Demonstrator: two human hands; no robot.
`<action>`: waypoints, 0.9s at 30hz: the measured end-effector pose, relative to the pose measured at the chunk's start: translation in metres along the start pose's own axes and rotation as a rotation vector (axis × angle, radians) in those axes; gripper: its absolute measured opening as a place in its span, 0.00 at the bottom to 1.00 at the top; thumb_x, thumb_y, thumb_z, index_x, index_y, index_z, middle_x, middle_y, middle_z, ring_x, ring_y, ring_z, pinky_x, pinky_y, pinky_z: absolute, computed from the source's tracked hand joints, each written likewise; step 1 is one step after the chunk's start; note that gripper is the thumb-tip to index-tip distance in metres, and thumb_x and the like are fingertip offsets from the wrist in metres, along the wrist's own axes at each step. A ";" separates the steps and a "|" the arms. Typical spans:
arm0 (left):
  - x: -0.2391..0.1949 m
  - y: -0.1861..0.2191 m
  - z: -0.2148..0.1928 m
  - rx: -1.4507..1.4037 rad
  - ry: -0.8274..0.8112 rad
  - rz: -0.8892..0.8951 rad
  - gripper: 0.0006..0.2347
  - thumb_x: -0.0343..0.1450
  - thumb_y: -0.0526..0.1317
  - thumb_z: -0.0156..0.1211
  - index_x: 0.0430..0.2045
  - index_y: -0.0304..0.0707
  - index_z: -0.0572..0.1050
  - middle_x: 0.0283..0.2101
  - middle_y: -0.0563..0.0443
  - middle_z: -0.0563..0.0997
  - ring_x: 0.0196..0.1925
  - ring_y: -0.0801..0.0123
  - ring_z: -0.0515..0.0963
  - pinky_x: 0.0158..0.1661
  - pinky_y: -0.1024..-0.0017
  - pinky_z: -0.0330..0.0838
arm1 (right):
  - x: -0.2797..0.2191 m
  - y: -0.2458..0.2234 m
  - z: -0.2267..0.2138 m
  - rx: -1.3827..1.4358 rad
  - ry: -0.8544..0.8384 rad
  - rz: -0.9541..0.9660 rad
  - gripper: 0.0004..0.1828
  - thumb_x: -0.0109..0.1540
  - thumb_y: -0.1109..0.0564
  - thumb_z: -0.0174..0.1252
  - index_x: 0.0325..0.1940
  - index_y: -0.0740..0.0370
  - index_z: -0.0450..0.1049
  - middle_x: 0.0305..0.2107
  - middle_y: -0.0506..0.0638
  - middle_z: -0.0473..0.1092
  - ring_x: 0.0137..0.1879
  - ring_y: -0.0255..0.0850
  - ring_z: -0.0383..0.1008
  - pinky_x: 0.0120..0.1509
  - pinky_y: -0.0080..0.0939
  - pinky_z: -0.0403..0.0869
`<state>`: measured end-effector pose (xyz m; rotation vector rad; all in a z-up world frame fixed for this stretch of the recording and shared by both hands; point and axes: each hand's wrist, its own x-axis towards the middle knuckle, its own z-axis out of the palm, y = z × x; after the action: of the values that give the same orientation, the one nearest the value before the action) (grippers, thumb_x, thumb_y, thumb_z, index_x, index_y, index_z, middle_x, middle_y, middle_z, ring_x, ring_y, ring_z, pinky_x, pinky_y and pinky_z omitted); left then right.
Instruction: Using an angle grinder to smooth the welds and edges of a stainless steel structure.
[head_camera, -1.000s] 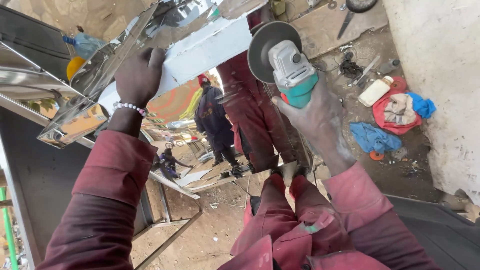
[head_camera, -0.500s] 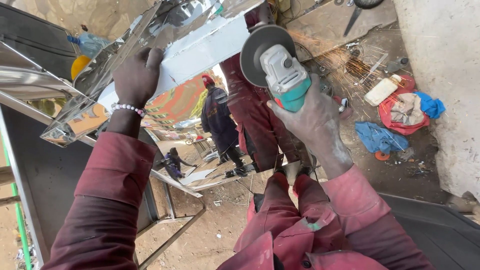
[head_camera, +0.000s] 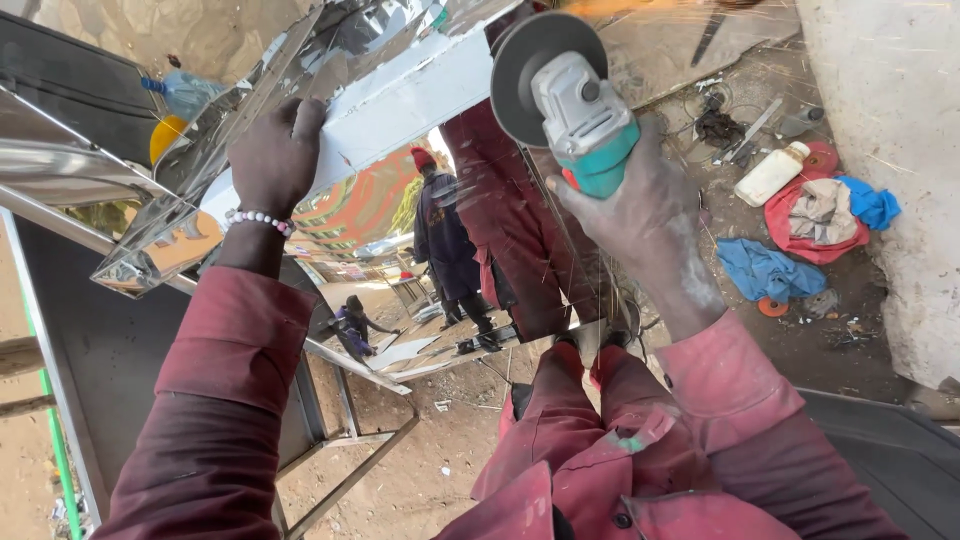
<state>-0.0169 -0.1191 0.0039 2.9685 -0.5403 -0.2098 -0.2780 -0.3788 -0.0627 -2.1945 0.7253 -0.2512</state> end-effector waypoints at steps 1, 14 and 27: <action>0.002 -0.002 0.001 0.001 0.000 0.004 0.27 0.73 0.58 0.30 0.42 0.44 0.80 0.33 0.39 0.82 0.33 0.48 0.77 0.31 0.55 0.60 | -0.003 0.005 0.003 0.001 0.003 0.003 0.44 0.58 0.34 0.74 0.58 0.63 0.57 0.37 0.56 0.73 0.36 0.51 0.78 0.37 0.53 0.80; -0.003 -0.004 0.003 -0.021 0.010 0.048 0.25 0.74 0.55 0.31 0.42 0.41 0.80 0.38 0.36 0.82 0.36 0.45 0.78 0.31 0.53 0.64 | -0.021 0.021 0.006 -0.042 -0.037 0.110 0.57 0.54 0.31 0.74 0.70 0.65 0.52 0.50 0.60 0.74 0.51 0.56 0.75 0.59 0.62 0.64; 0.002 -0.004 0.004 -0.019 0.023 -0.012 0.26 0.73 0.57 0.31 0.44 0.44 0.81 0.35 0.37 0.82 0.36 0.44 0.78 0.32 0.53 0.64 | -0.018 0.001 0.042 0.114 0.052 0.075 0.54 0.50 0.30 0.74 0.63 0.70 0.63 0.39 0.64 0.78 0.44 0.65 0.78 0.46 0.62 0.74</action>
<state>-0.0142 -0.1159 -0.0004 2.9529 -0.5148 -0.1800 -0.2763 -0.3421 -0.0904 -2.0552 0.8008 -0.3043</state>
